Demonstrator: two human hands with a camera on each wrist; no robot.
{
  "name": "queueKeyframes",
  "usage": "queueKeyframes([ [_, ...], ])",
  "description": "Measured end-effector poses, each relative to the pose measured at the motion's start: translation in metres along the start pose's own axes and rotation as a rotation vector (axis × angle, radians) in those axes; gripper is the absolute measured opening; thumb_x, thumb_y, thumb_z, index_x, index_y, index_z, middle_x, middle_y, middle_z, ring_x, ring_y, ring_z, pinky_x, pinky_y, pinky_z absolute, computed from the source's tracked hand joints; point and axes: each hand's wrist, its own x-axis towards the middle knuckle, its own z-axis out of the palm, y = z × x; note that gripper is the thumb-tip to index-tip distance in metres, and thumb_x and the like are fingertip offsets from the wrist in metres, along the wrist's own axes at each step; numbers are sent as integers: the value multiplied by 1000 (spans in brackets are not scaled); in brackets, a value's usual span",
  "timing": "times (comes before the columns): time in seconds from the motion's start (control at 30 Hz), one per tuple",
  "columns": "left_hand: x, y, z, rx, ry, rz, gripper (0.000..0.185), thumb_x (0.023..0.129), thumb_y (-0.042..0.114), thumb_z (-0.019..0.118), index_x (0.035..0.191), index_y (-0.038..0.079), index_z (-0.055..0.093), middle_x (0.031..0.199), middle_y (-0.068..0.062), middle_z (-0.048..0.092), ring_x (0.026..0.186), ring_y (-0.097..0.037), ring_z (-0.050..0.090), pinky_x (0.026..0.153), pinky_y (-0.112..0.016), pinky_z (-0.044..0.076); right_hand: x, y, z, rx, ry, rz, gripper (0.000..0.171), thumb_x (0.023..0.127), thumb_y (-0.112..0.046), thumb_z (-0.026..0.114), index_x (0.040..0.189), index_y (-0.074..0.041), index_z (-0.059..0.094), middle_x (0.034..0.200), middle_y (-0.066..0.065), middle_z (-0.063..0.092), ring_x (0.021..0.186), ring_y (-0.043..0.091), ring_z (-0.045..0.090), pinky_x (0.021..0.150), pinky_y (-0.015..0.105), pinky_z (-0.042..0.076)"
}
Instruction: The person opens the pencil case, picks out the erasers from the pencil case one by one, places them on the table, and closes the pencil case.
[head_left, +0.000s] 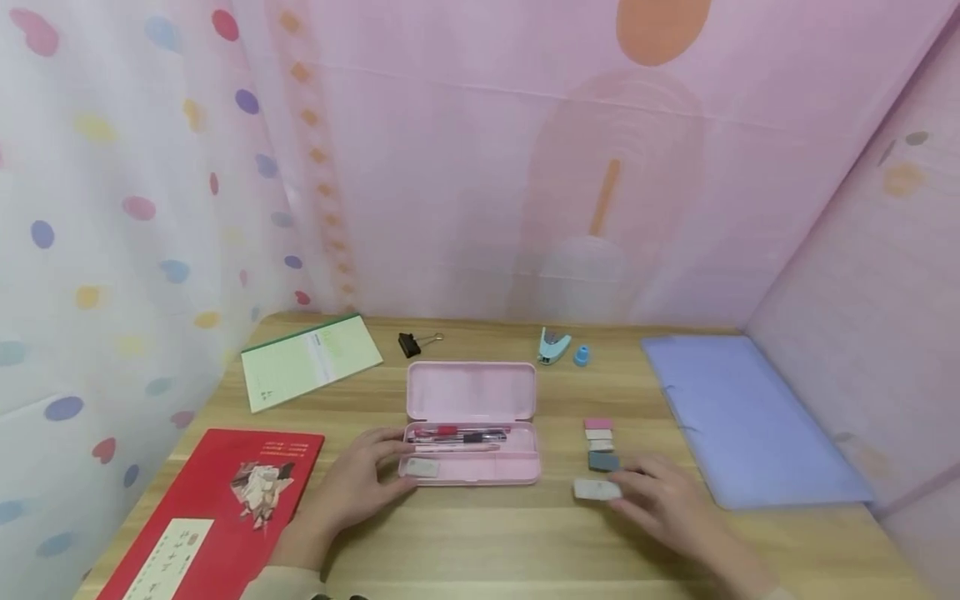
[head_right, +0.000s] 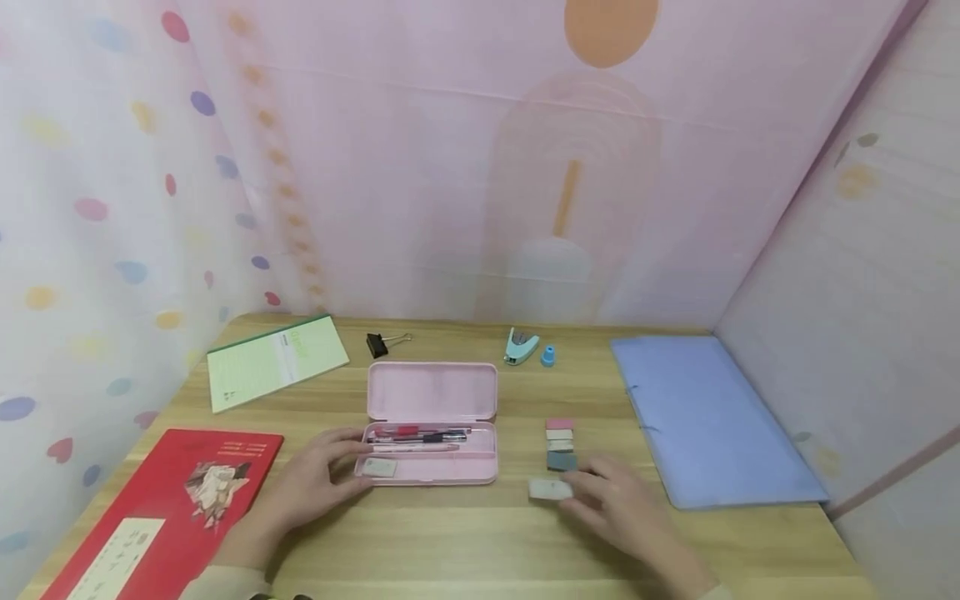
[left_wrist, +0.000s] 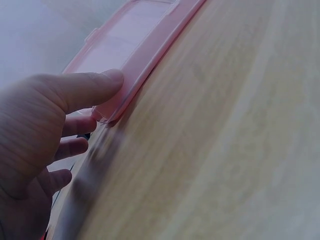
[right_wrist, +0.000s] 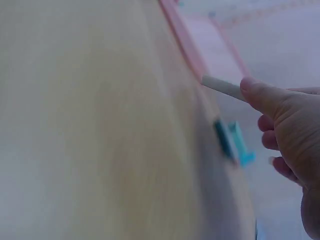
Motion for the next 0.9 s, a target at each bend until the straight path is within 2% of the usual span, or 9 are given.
queueKeyframes([
  [0.07, 0, -2, -3, -1, 3, -3, 45, 75, 42, 80, 115, 23, 70, 136, 0, 54, 127, -28, 46, 103, -54, 40, -13, 6, -3, 2, -17, 45, 31, 72, -28, 84, 100, -17, 75, 94, -10, 63, 82, 5, 59, 71, 18, 52],
  [0.17, 0, -5, -4, -3, -1, -6, 46, 76, 45, 79, 115, 22, 70, 136, 0, 53, 127, -28, 46, 103, -55, 40, -25, 11, -6, -13, -88, 124, 31, 73, -29, 84, 100, -18, 75, 93, -12, 64, 81, 4, 59, 69, 22, 53],
  [0.27, -1, -5, -3, -7, -6, -22, 46, 76, 46, 79, 115, 23, 70, 135, 0, 54, 127, -27, 46, 102, -55, 41, -26, 14, -5, -46, -175, 202, 28, 77, -34, 81, 100, -19, 75, 94, -12, 64, 83, 5, 59, 70, 29, 55],
  [0.37, 0, -2, -2, -8, -17, -32, 46, 76, 45, 80, 116, 23, 70, 135, 0, 54, 127, -27, 46, 102, -55, 41, -23, 15, -3, -65, -214, 248, 27, 79, -35, 79, 101, -20, 75, 94, -12, 63, 83, 5, 58, 70, 29, 55],
  [0.7, 4, 3, -2, -7, -12, 5, 47, 76, 44, 79, 117, 21, 70, 135, -1, 54, 128, -27, 45, 103, -54, 40, -22, 16, 0, -82, -193, 304, 24, 75, -34, 82, 94, -21, 76, 91, -14, 60, 80, 2, 55, 67, 25, 53],
  [0.9, 1, 0, -2, -13, -22, -26, 48, 76, 45, 79, 117, 21, 70, 136, -1, 53, 128, -28, 45, 103, -54, 40, -20, 21, 4, -45, -156, 297, 23, 74, -29, 83, 94, -18, 76, 86, -14, 59, 73, -1, 48, 61, 20, 48],
])
